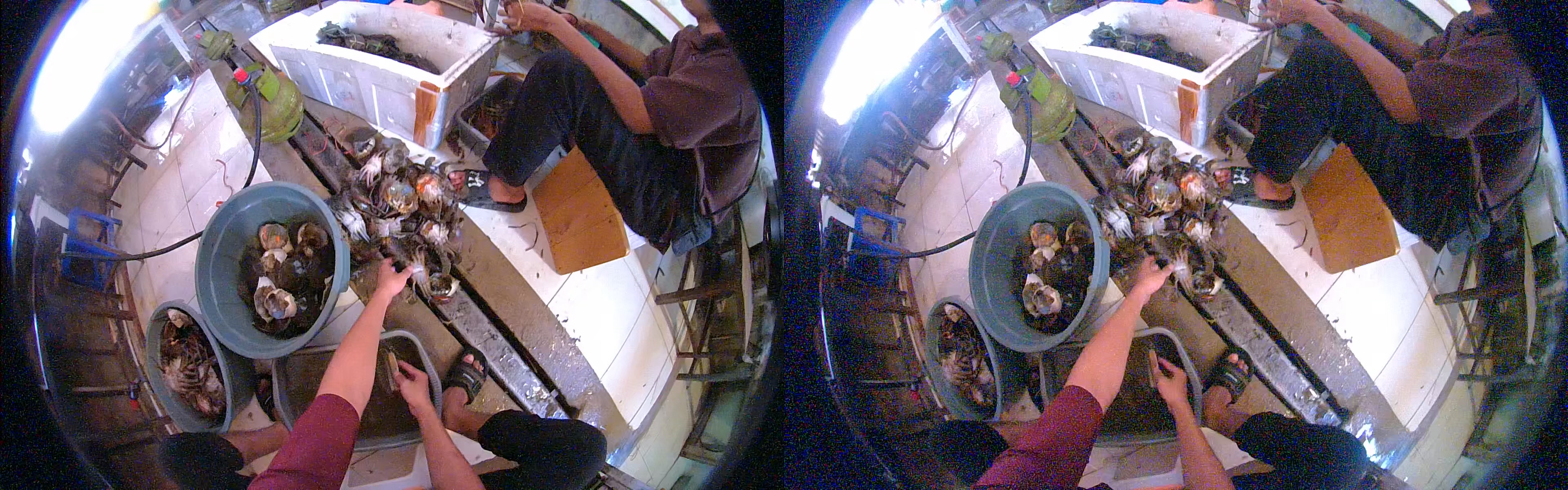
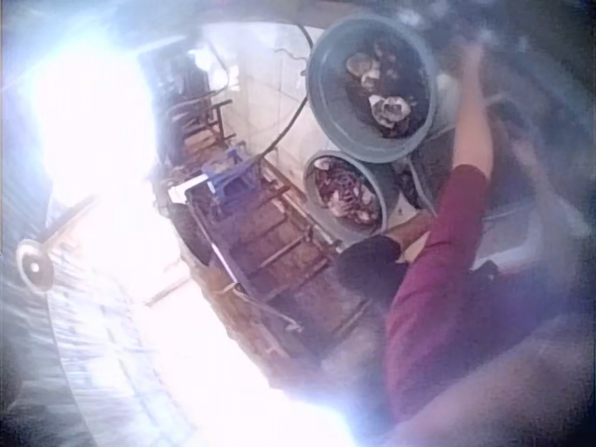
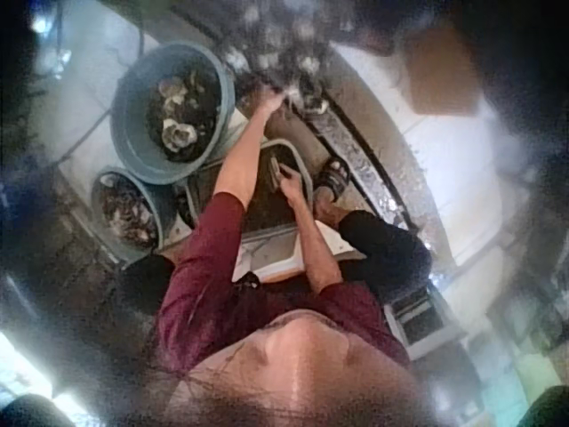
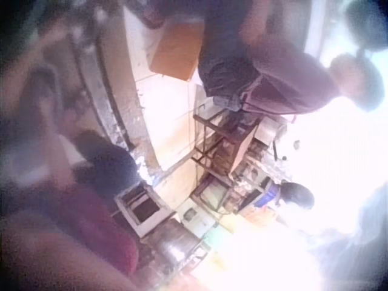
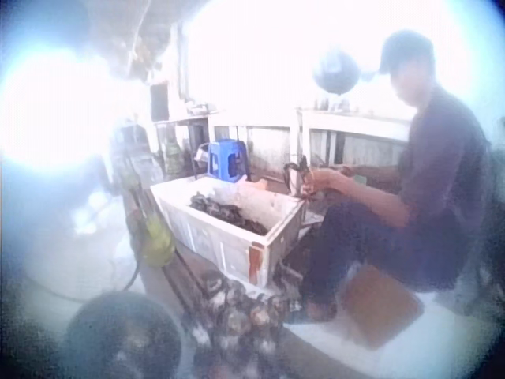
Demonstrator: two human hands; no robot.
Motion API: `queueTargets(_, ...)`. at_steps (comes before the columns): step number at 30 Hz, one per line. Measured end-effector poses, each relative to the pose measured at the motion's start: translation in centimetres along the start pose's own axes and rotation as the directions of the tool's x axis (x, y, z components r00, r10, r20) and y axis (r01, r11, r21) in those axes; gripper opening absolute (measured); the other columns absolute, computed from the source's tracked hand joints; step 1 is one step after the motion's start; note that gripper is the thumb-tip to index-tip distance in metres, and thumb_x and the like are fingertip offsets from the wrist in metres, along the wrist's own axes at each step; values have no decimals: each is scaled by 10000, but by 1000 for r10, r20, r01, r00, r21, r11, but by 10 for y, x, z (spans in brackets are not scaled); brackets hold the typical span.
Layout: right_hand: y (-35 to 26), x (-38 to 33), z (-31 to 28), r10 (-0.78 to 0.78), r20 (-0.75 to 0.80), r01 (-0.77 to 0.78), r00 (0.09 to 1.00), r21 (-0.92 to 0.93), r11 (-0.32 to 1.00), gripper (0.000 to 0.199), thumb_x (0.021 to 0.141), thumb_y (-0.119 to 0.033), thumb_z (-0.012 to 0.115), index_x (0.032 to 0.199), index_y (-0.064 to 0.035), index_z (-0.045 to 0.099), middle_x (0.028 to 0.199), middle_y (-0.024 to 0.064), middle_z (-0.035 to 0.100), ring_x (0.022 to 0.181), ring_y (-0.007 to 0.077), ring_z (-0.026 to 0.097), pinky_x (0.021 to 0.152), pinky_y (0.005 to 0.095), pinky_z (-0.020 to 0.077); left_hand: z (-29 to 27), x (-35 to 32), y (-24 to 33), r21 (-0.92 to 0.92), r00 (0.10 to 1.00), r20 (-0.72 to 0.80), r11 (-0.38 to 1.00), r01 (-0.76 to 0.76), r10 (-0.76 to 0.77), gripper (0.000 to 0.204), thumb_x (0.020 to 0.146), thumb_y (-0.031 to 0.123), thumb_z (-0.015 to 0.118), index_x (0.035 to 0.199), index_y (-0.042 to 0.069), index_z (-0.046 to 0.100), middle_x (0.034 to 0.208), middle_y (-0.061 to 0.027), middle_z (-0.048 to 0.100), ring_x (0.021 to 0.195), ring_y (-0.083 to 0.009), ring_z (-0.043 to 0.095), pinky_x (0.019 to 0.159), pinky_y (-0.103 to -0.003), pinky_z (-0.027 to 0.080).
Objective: The person sits on a low stool and cleans crabs using a small wooden block. They scrub the shell of each crab over a rectangular tray and then place the cleaned crab into a large blue basin. Another person is visible in the background working with seafood.
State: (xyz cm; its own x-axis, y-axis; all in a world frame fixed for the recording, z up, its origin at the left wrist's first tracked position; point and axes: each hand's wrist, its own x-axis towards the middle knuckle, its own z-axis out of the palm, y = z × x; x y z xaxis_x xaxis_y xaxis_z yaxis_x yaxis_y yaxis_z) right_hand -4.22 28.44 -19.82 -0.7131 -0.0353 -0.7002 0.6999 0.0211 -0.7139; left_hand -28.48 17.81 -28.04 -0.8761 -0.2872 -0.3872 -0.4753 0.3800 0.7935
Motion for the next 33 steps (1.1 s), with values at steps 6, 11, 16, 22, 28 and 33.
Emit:
queueTargets(6,7,7,-15,128,-63,-128,990,13,992,398,872,-114,645,1234,38,577,1056,111,658,880,156,604,789,297,482,56,-12,9,-422,900,189,795,436,-393,723,675,441,820,1155,-18,535,1004,-161,620,904,-290,604,778,-392,493)
queueTargets(11,57,23,7,102,31,-104,994,94,990,380,871,-125,638,1219,22,594,940,54,657,739,114,576,688,276,474,66,23,-29,-297,968,-131,940,169,-215,631,582,222,879,1085,-12,577,935,-133,661,759,-233,625,716,-384,505)
queueTargets(16,62,24,-1,96,-97,-98,991,-17,995,376,866,-126,639,1216,8,602,972,64,662,806,124,583,734,271,472,38,14,5,-184,982,113,968,173,-154,578,650,157,833,1131,1,554,892,-88,660,777,-204,612,719,-375,495)
queueTargets(22,25,7,9,15,-2,-15,1000,59,998,372,864,-135,649,1207,3,611,1033,81,663,868,134,589,803,276,467,-34,2,43,-32,990,123,996,78,-74,515,663,166,830,1074,-12,578,957,-95,667,865,-190,623,792,-360,480)
queueTargets(28,14,8,-4,-189,-41,178,981,-195,965,350,844,-102,652,1180,-8,630,1015,122,676,902,160,609,831,305,481,-85,-77,90,-346,975,216,931,117,-42,239,759,69,769,964,57,645,918,-47,679,802,-142,621,720,-314,483)
queueTargets(33,-12,-24,5,-161,63,172,985,-252,952,333,831,-119,665,1144,-8,648,930,121,705,859,152,640,792,292,492,-138,-162,70,-746,940,332,590,309,-73,262,842,108,691,1080,53,598,982,-32,664,855,-138,636,719,-292,507)
